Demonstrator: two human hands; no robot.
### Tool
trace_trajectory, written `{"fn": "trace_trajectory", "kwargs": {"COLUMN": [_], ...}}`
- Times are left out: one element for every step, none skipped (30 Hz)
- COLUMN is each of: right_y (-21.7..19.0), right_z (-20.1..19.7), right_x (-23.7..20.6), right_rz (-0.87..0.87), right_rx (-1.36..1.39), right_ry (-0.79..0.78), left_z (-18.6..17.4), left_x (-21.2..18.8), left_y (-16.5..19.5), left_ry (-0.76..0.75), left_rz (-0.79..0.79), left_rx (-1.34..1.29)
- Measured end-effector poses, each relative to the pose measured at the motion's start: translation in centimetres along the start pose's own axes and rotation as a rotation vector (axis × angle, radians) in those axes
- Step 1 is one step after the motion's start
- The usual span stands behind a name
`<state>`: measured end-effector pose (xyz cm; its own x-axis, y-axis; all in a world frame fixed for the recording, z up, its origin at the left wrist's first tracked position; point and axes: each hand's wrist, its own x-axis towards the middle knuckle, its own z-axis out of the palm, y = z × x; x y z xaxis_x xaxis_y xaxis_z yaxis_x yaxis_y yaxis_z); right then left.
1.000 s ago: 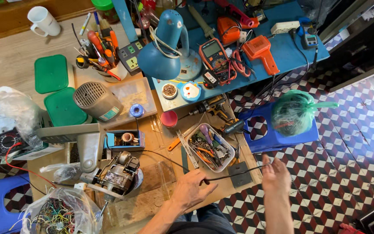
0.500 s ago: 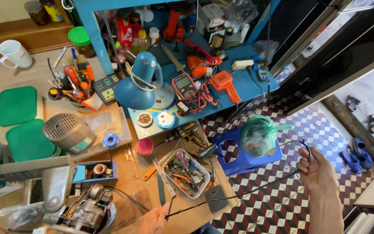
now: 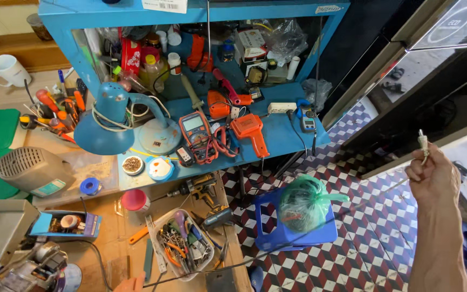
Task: The person disassembles a small electric motor, cleans its internal components with a tissue, and reassembles it. They also handle a multimeter and various tools on a cluttered workbench.
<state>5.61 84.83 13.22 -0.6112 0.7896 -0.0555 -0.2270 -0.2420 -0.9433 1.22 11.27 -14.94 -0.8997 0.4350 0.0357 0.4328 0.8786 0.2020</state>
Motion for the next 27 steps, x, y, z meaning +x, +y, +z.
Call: {"fn": "trace_trajectory", "kwargs": {"right_y": [0.2,0.6,1.3,2.2,3.2,4.5,5.9,7.2,8.4,9.3,10.3,11.2,11.8,12.4,13.0,13.7,14.4,15.3,16.4,17.6,19.0,20.5,22.1,23.7,25.2,26.6,27.8], "right_z": [0.9,1.7,2.5,3.5,4.6,5.6,6.4,7.1,7.9,8.8,9.8,10.6,11.3,12.1,12.7,13.4,14.0,14.7,15.3,15.7,16.3,16.9,17.1,17.2,17.6,18.0,18.0], "right_x": [1.0,1.4,1.5,1.4,1.1,0.6,-0.2,-1.3,-2.2,-2.9,-3.6,-4.0,-4.2,-4.0,-3.7,-3.1,-2.3,-1.2,0.0,1.3,2.7,4.1,5.2,6.2,7.5,8.5,9.3], "right_rz": [0.001,-0.003,0.029,0.060,0.091,0.079,0.068,0.058,0.044,0.021,-0.002,-0.044,-0.083,-0.121,-0.180,-0.241,-0.305,-0.306,-0.306,-0.302,-0.271,-0.238,-0.199,-0.176,-0.159,-0.143,-0.179], "right_rx": [-0.043,-0.081,-0.120,-0.156,-0.190,-0.213,-0.238,-0.286,-0.342,-0.422,-0.500,-0.510,-0.524,-0.539,-0.725,-0.905,-1.083,-1.099,-1.116,-1.134,-1.083,-1.027,-0.972,-0.987,-1.010,-1.030,-1.046], "right_ry": [-0.001,0.004,-0.012,-0.028,-0.040,-0.075,-0.103,-0.128,-0.156,-0.162,-0.173,-0.218,-0.267,-0.325,-0.291,-0.251,-0.213,-0.233,-0.256,-0.279,-0.294,-0.301,-0.295,-0.272,-0.258,-0.251,-0.266], "left_z": [0.2,0.3,0.3,0.7,0.7,0.4,-0.3,-1.2,-2.5,-3.9,-5.5,-6.9,-8.4,-9.6,-10.8,-11.7,-12.4,-12.7,-12.5,-12.1,-11.5,-10.7,-9.6,-8.1,-6.7,-5.4,-4.1], "left_x": [0.0,0.0,0.5,0.9,1.5,2.6,4.1,5.4,6.7,7.9,9.2,10.7,12.5,14.8,17.3,20.0,22.8,25.6,28.8,32.0,34.9,38.0,41.1,44.0,46.6,48.9,50.8], "left_y": [0.1,0.4,0.5,1.2,1.6,2.4,3.4,4.6,6.2,8.2,10.5,12.8,15.2,17.8,20.1,22.3,24.3,26.0,27.7,29.1,30.1,30.7,31.7,32.5,33.2,33.4,33.5], "left_ry": [0.006,0.026,-0.038,0.044,-0.109,-0.246,-0.320,-0.333,-0.310,-0.280,-0.246,-0.208,-0.171,-0.142,-0.124,-0.104,0.019,0.143,0.246,0.344,0.301,0.254,0.302,0.347,0.341,0.339,0.318], "left_rz": [0.051,0.107,0.045,-0.143,-0.327,-0.488,-0.584,-0.591,-0.551,-0.496,-0.431,-0.346,-0.264,-0.188,-0.137,-0.081,0.022,0.124,0.175,0.225,0.201,0.183,0.216,0.251,0.261,0.267,0.280], "left_rx": [0.049,0.084,0.055,-0.064,-0.181,-0.264,-0.321,-0.366,-0.404,-0.451,-0.498,-0.538,-0.586,-0.631,-0.687,-0.737,-0.733,-0.725,-0.691,-0.654,-0.647,-0.636,-0.613,-0.599,-0.584,-0.564,-0.545]}}
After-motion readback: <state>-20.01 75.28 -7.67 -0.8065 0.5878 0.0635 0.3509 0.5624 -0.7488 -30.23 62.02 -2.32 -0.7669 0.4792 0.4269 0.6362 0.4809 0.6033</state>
